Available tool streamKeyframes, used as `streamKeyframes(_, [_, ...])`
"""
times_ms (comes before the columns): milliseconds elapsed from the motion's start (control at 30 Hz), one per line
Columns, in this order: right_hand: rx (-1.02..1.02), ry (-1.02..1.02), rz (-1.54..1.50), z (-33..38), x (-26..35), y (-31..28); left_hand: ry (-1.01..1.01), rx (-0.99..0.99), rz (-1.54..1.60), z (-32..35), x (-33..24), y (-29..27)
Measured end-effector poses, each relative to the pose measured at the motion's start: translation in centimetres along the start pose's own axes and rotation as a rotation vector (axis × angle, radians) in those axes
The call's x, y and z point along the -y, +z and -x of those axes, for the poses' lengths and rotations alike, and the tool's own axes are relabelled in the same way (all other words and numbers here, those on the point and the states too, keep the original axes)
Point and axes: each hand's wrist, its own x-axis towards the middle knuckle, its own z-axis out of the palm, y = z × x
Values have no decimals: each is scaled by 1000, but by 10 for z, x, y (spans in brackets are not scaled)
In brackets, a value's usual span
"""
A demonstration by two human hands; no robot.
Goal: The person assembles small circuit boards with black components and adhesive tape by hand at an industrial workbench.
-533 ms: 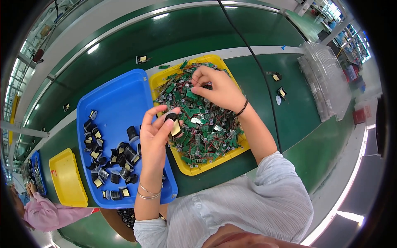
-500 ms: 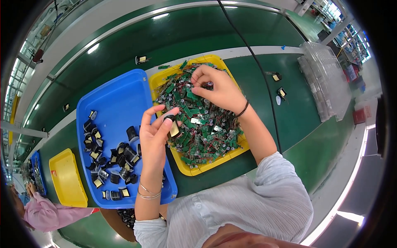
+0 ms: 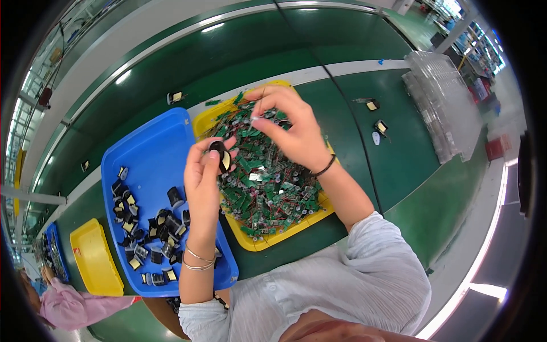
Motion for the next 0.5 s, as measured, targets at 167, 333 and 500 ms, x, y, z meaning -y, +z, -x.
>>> streamKeyframes(167, [25,-225,265,4,3,8,46,-67,-220,-13,-5,-1])
streamKeyframes(333, [21,62,37,4,-1,3,-27,-71,-217,-15,-6,0])
streamKeyframes(500, [-80,179,-304,7,-3,3,68,-68,-182,-1,-1,-5])
